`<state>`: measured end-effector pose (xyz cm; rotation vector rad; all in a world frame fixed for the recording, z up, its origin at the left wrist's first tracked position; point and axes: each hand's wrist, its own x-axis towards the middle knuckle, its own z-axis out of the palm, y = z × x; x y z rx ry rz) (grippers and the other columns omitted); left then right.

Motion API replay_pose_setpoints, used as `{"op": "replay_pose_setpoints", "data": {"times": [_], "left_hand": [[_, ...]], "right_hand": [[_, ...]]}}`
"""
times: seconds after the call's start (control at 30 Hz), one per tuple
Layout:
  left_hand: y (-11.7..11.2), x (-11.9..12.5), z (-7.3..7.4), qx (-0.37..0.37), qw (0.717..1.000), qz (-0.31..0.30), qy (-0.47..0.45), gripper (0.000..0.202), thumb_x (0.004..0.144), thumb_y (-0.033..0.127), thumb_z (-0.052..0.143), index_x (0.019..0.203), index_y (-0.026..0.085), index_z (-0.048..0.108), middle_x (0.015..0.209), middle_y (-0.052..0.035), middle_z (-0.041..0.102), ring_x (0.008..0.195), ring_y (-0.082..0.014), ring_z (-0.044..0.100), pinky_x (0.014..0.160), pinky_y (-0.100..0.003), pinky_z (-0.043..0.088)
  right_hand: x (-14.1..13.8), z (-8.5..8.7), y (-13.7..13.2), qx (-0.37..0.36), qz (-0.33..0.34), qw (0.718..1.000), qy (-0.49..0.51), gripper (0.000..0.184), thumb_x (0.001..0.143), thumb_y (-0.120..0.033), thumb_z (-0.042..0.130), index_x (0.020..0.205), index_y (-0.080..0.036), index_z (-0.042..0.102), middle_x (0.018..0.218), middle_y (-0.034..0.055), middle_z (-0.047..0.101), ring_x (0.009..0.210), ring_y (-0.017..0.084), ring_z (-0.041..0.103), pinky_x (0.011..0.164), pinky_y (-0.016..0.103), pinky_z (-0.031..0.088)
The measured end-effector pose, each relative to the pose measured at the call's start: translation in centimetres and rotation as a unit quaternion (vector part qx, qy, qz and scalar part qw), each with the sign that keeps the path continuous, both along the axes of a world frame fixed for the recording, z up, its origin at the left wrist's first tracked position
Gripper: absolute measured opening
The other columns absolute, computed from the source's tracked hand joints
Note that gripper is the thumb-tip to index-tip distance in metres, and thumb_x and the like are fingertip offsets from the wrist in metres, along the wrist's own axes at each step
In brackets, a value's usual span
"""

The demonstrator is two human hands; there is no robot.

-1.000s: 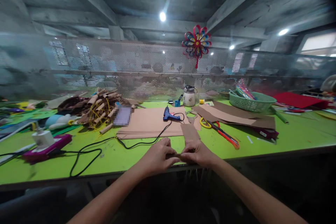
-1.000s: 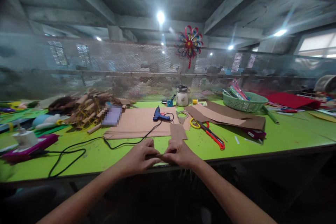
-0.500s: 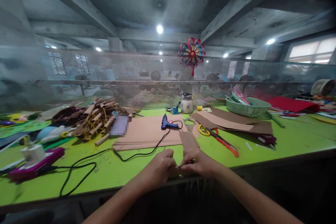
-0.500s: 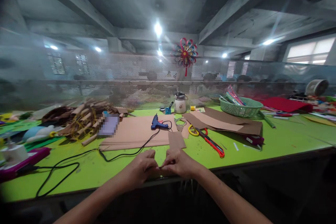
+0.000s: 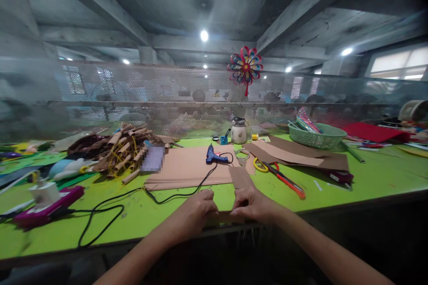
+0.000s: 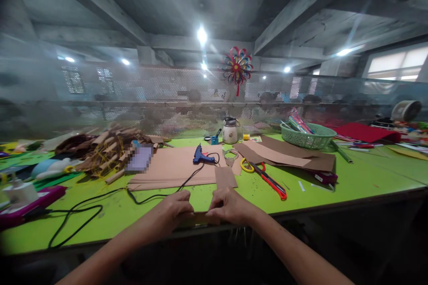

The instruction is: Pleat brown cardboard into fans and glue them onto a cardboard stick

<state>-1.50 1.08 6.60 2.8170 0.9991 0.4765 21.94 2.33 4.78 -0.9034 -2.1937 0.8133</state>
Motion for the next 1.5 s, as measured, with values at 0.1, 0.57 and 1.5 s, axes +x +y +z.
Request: {"op": "replay_pose_setpoints", "data": {"times": [0.1,0.57,1.5], "left_hand": [[0.1,-0.1,-0.1,0.013,1.0,-0.003,0.009,0.032,0.095,0.024,0.039,0.072,0.015,0.061,0.076,-0.0023,0.047,0.069,-0.0117,0.042,0.059,-0.024,0.029],[1.2,-1.0,-0.1,-0.083,0.994,-0.012,-0.07,0.019,0.086,0.018,0.051,0.086,0.018,0.069,0.079,-0.0025,0.056,0.07,-0.0106,0.052,0.061,-0.019,0.035],[3.1,-1.7,1.4,-0.048,0.997,-0.006,-0.06,0.02,0.086,0.016,0.049,0.094,0.016,0.067,0.081,-0.0042,0.06,0.074,-0.0138,0.054,0.066,-0.023,0.04]], "right_hand": [[-0.1,0.2,0.2,0.003,0.002,1.0,-0.019,0.008,0.07,-0.021,0.069,0.067,-0.014,0.072,0.058,-0.0015,0.055,0.059,0.011,0.049,0.054,0.021,0.036],[0.9,0.5,0.6,0.006,0.039,0.999,-0.035,0.019,0.078,-0.029,0.063,0.075,-0.013,0.073,0.067,0.0025,0.061,0.065,0.013,0.054,0.06,0.023,0.04],[0.9,0.9,1.7,0.025,-0.013,1.0,-0.008,0.018,0.078,-0.03,0.065,0.077,-0.015,0.073,0.067,0.0027,0.064,0.063,0.013,0.056,0.058,0.023,0.042]]}}
